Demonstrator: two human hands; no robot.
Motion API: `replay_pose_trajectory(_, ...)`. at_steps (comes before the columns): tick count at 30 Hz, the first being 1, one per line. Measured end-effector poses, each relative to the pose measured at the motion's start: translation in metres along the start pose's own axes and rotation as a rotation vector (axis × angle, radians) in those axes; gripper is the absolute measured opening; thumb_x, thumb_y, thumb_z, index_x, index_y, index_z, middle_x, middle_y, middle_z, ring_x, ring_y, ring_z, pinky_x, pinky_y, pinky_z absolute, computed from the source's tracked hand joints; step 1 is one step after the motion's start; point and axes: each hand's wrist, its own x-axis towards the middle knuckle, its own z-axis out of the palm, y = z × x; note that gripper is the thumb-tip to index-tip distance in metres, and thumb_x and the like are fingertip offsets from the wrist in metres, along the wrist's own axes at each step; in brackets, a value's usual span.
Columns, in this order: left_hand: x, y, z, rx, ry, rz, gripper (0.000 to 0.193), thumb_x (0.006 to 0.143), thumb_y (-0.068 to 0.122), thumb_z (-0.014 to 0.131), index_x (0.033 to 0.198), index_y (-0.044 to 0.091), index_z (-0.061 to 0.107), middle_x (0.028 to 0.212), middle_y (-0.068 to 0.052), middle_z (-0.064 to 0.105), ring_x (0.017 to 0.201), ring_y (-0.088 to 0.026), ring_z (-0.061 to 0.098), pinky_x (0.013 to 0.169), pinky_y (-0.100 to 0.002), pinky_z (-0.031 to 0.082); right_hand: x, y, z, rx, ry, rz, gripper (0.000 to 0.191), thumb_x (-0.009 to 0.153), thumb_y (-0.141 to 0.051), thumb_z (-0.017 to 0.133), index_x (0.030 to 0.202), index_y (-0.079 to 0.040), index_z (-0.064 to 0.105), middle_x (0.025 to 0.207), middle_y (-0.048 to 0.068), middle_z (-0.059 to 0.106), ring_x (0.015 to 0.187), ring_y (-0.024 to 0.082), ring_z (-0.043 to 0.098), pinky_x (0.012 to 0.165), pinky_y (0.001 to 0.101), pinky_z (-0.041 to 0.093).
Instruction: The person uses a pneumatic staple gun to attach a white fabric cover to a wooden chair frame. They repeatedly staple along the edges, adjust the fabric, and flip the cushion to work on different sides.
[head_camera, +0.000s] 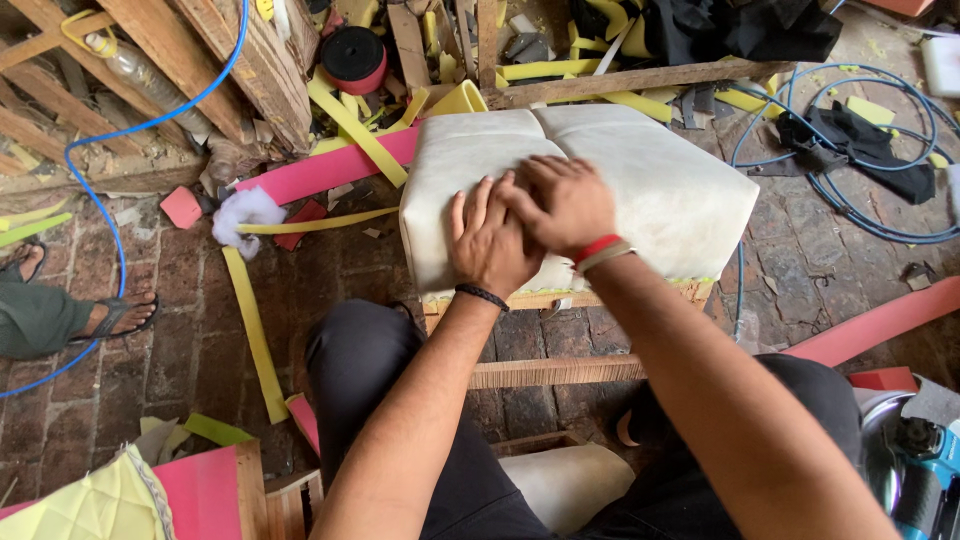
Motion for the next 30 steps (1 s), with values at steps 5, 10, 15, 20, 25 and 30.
replay_pose_trajectory(5, -0.003, 0.003, -0.008, -0.078, -0.028, -0.030, 0.061, 0.099, 0.055, 0.047, 0.144, 0.016, 0.059, 0.148, -0.010, 0.058, 0.140, -0.030, 0.048, 0.121, -0.054, 0.023, -0.039, 0.071, -0.023, -0.197, 0.131, 0.092, 0.062, 0.105, -0.060, 0.039, 0.140, -0.017, 0.066, 0.143, 0.010, 0.063, 0.135, 0.030, 0.054, 0.118, 0.0512, 0.027)
replay_pose_trajectory(10, -0.004, 0.006, -0.019, -0.070, -0.048, -0.035, 0.059, 0.099, 0.053, 0.048, 0.142, 0.016, 0.061, 0.146, -0.010, 0.059, 0.138, -0.030, 0.050, 0.119, -0.054, 0.025, -0.072, 0.109, -0.038, -0.187, 0.264, 0.197, 0.058, 0.105, -0.056, 0.041, 0.139, -0.018, 0.068, 0.144, 0.009, 0.065, 0.137, 0.029, 0.055, 0.124, 0.0540, 0.022)
replay_pose_trajectory(15, -0.001, 0.004, -0.026, -0.054, -0.160, -0.125, 0.056, 0.098, 0.053, 0.049, 0.134, 0.015, 0.065, 0.138, -0.010, 0.064, 0.131, -0.031, 0.053, 0.115, -0.053, 0.027, -0.105, 0.118, -0.025, -0.181, 0.470, 0.247, 0.047, 0.107, -0.052, 0.048, 0.131, -0.020, 0.072, 0.139, 0.008, 0.069, 0.139, 0.031, 0.055, 0.122, 0.0586, 0.021)
replay_pose_trajectory(20, -0.011, 0.001, -0.024, -0.059, -0.096, -0.098, 0.055, 0.098, 0.052, 0.049, 0.134, 0.013, 0.067, 0.138, -0.011, 0.066, 0.130, -0.029, 0.055, 0.113, -0.050, 0.029, -0.127, 0.136, 0.000, 0.390, 0.784, 0.600, 0.050, 0.103, -0.051, 0.056, 0.133, -0.011, 0.064, 0.128, 0.012, 0.064, 0.121, 0.023, 0.059, 0.102, 0.0398, 0.049)
replay_pose_trajectory(25, -0.013, 0.004, -0.024, -0.060, -0.082, -0.105, 0.054, 0.099, 0.052, 0.049, 0.133, 0.014, 0.067, 0.139, -0.009, 0.066, 0.131, -0.029, 0.056, 0.114, -0.050, 0.029, -0.132, 0.166, 0.015, 0.827, 0.756, 0.755, 0.048, 0.100, -0.048, 0.059, 0.120, -0.005, 0.067, 0.112, 0.008, 0.068, 0.106, 0.020, 0.061, 0.096, 0.0326, 0.048)
replay_pose_trajectory(30, 0.008, -0.012, -0.042, 0.022, -0.173, -0.027, 0.054, 0.096, 0.055, 0.055, 0.130, 0.017, 0.069, 0.135, -0.010, 0.067, 0.124, -0.031, 0.059, 0.107, -0.052, 0.035, -0.135, 0.188, 0.026, 1.100, 0.698, 0.886, 0.058, 0.088, -0.054, 0.062, 0.126, -0.010, 0.064, 0.121, 0.009, 0.062, 0.115, 0.025, 0.055, 0.099, 0.0441, 0.038)
